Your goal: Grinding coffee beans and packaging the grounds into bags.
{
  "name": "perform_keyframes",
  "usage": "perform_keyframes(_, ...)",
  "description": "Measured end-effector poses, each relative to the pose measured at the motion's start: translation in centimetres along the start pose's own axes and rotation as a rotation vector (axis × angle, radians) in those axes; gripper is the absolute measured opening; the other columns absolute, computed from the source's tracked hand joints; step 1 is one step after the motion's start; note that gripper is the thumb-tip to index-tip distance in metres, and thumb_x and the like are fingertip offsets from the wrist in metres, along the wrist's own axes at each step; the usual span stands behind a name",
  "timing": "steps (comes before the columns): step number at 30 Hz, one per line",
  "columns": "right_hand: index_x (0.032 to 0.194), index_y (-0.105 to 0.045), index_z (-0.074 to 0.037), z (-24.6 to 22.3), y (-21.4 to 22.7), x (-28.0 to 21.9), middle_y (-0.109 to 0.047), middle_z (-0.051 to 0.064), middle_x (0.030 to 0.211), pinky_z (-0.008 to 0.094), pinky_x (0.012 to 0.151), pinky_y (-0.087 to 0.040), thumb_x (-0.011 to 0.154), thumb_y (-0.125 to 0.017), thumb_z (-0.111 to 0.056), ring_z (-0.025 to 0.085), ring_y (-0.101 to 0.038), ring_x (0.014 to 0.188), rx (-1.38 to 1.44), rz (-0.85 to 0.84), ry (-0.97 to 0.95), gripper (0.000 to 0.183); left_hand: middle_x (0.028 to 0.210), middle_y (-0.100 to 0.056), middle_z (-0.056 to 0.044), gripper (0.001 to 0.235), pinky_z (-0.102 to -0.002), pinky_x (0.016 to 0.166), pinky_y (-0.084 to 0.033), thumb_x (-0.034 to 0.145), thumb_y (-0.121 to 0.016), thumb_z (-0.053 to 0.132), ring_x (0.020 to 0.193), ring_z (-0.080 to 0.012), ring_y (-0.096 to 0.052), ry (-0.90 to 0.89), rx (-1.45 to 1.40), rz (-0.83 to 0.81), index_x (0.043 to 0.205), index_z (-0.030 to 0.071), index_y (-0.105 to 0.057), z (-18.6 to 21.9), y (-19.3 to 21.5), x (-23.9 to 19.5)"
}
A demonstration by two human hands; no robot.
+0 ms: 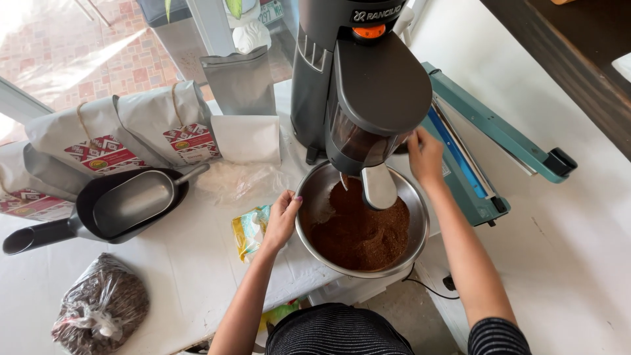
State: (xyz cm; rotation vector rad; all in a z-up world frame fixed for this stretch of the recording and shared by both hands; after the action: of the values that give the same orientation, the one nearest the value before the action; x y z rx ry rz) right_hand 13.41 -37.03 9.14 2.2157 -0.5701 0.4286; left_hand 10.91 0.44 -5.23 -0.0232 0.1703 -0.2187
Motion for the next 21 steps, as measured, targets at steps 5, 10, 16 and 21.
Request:
perform_keyframes(5,0.081,-0.056,-0.011,0.9,1.1,-4.0,-0.060,0.012,0.068,0.040,0.062,-0.049,0.113,-0.052,-0.031,0.035,-0.061,0.063,-0.073,0.012,-0.098,0.038,0.072,-0.050,-0.003,0.019,-0.031,0.069,-0.045,0.097,-0.061,0.024,0.073,-0.0174,-0.051,0.014,-0.007,-0.001,0.087,0.009,-0.058,0.4,-0.2,-0.1)
perform_keyframes(10,0.083,-0.056,-0.008,0.6,0.1,-0.6,-0.058,0.022,0.073,0.052,0.066,-0.045,0.108,-0.055,-0.028,0.048,-0.062,0.076,-0.136,-0.025,-0.068,0.032,0.072,-0.051,-0.004,0.019,-0.032,0.069,-0.046,0.097,-0.061,0.024,0.072,-0.0184,-0.051,0.013,0.005,0.001,0.087,0.008,-0.059,0.0,0.2,0.0)
perform_keyframes(16,0.079,-0.056,-0.010,2.1,-1.3,2.0,-0.055,0.016,0.068,0.049,0.068,-0.044,0.110,-0.054,-0.029,0.041,-0.057,0.070,-0.022,-0.059,-0.064,0.036,0.072,-0.050,-0.004,0.020,-0.032,0.069,-0.046,0.098,-0.061,0.025,0.073,-0.0186,-0.051,-0.009,0.015,-0.006,0.087,0.008,-0.058,0.0,0.1,0.3)
perform_keyframes(21,0.073,-0.055,-0.012,2.5,-2.0,3.1,-0.051,0.009,0.063,0.045,0.069,-0.044,0.112,-0.054,-0.030,0.032,-0.051,0.064,0.098,-0.103,-0.064,0.043,0.071,-0.050,-0.003,0.020,-0.031,0.069,-0.045,0.097,-0.060,0.024,0.073,-0.0179,-0.051,-0.004,-0.003,-0.014,0.087,0.008,-0.057,0.4,-0.1,-0.1)
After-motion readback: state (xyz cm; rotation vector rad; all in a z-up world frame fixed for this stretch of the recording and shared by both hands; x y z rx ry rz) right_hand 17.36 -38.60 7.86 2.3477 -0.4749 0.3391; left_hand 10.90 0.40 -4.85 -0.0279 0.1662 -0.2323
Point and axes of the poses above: each hand's wrist, its own x-axis towards the middle knuckle, its own y-axis out of the back of the hand, z = x × y, the point moved 10 cm from there along x, towards the middle knuckle
